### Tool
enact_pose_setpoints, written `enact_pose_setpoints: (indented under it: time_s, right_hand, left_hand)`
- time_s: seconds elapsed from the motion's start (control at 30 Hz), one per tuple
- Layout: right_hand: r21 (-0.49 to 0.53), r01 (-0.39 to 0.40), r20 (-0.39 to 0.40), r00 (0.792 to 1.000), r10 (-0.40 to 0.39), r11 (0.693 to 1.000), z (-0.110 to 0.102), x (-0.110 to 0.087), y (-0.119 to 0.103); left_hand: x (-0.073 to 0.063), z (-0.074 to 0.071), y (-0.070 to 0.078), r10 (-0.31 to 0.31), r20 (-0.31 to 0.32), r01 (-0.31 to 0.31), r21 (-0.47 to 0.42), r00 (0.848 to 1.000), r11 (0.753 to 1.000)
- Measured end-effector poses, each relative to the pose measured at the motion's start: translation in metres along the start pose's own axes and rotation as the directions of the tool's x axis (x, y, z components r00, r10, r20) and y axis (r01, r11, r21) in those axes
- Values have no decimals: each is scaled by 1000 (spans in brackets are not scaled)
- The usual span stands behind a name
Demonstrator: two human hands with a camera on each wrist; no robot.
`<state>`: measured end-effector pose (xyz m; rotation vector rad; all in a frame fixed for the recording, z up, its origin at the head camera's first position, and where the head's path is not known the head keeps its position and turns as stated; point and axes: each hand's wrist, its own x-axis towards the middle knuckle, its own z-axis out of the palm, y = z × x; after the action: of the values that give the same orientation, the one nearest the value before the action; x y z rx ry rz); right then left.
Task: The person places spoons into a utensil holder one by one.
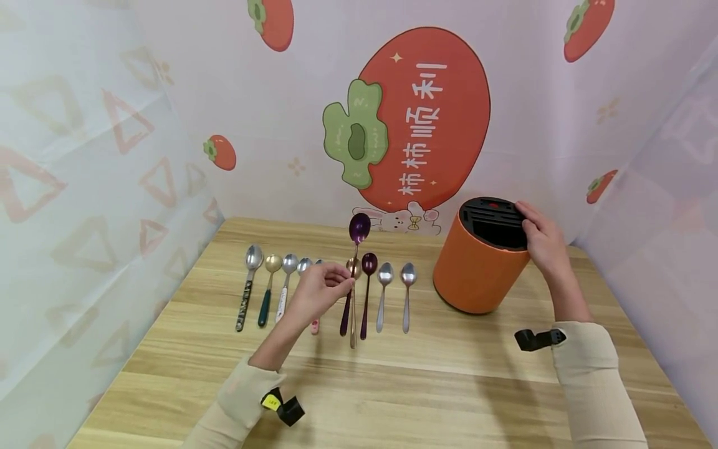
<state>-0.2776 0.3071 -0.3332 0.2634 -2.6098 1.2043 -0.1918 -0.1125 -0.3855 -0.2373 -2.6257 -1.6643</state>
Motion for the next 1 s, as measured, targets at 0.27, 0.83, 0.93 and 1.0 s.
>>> enact_pose_setpoints:
  time_s: [0.27, 0.83, 0.93, 1.0]
  right_hand:
    - [12, -9, -9, 1000, 9, 1000, -1, -2, 2]
    - [0, -3, -5, 1000, 3, 1000, -1, -2, 0]
    - [-2, -5, -4, 1000, 5, 1000, -1, -1, -1]
    - [-8, -7, -2, 1000, 7, 1000, -1, -1, -1]
  left_hand:
    - [1, 10, 11, -50, 111, 67, -154, 993, 986]
    - [9, 38, 28, 28, 161, 15, -259, 986, 966]
    - [13, 44, 33, 43, 132, -7, -261, 990, 965]
    - [16, 48, 37, 57, 110, -28, -249, 992, 968]
